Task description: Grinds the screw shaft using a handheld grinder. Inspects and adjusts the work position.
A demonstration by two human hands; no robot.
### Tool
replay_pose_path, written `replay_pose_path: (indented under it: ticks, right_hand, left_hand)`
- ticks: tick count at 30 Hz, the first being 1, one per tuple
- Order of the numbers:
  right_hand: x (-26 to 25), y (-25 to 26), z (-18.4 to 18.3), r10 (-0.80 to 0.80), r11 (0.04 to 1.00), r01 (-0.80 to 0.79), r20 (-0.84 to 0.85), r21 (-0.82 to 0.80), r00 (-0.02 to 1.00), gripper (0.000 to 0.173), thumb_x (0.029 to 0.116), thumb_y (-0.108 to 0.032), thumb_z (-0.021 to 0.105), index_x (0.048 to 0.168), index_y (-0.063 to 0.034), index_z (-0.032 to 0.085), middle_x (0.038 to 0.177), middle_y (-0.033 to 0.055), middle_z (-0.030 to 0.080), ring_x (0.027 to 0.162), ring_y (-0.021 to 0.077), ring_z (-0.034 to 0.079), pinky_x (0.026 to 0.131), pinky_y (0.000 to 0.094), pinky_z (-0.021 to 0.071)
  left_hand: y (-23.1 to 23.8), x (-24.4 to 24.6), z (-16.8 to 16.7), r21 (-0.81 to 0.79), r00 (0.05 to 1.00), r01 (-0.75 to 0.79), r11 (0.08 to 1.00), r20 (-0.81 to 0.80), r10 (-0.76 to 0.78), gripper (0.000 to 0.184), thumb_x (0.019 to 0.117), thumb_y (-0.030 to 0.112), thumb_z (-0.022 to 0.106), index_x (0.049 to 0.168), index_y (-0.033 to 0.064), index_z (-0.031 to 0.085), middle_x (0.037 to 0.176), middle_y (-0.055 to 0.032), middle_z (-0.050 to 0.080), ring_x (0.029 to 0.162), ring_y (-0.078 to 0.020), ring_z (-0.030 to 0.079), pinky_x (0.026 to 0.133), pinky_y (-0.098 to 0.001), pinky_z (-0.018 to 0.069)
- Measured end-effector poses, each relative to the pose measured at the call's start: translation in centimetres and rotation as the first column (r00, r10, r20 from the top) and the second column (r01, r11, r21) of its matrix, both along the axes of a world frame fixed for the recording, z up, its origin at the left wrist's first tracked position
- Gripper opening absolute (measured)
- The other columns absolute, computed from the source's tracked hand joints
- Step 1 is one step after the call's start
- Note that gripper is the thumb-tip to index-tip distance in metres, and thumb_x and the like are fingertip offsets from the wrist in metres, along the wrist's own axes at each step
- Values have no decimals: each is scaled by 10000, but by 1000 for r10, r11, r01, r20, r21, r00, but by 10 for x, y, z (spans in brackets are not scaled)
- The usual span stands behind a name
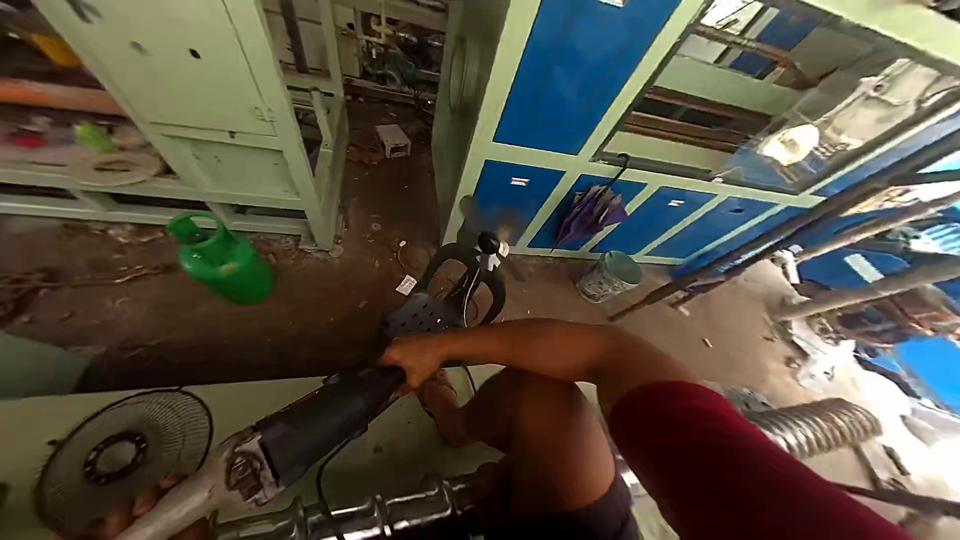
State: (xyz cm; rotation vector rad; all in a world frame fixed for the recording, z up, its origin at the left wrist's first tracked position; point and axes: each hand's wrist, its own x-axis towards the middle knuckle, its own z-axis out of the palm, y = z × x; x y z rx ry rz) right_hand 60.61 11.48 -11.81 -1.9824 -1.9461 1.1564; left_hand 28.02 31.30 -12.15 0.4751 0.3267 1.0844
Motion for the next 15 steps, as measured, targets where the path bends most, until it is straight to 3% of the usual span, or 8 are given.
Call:
replay_pose_path:
  ticks: [3,5,7,10,15]
  right_hand:
    - [0,-9,-4,-25,999,26,13,-23,1000,402,876,-297,805,1113,2,680,990,201,705,968,377,685,876,634,528]
    - [-1,-13,-7,-56,997,58,27,-55,998,462,861,-348,812,1157,-16,686,1044,203,714,1014,379,689,915,638,531]
    - [-4,-8,-6,-71,994,73,30,-84,997,474,851,-380,812,1164,-41,702,1054,178,726,1024,346,700,931,613,542]
    - [-13,1,-2,-78,992,82,38,-99,996,491,838,-389,828,1164,-40,713,1041,175,738,1013,332,715,945,595,553]
    - [-21,4,-4,-66,993,73,79,-89,995,484,819,-356,840,1160,-36,714,1013,171,745,985,327,726,934,601,557]
  left_hand:
    - [-11,4,11,-5,997,-11,1000,-82,10,425,1097,302,368,837,163,674,732,12,689,775,-137,709,872,-363,606]
    - [-16,2,15,-4,990,-34,999,-139,33,415,1069,320,420,776,212,694,706,41,693,763,-117,713,864,-357,607]
    - [-16,-1,10,-68,986,-56,996,-159,44,376,1045,304,432,776,194,670,713,20,682,786,-151,703,893,-399,587]
    - [-14,-11,3,-139,993,-85,987,-95,72,222,1051,243,455,914,158,607,754,-10,654,819,-184,686,914,-424,568]
    - [-13,-20,12,-160,993,-120,980,-22,118,146,1011,133,521,884,126,594,736,-29,634,752,-189,659,847,-408,564]
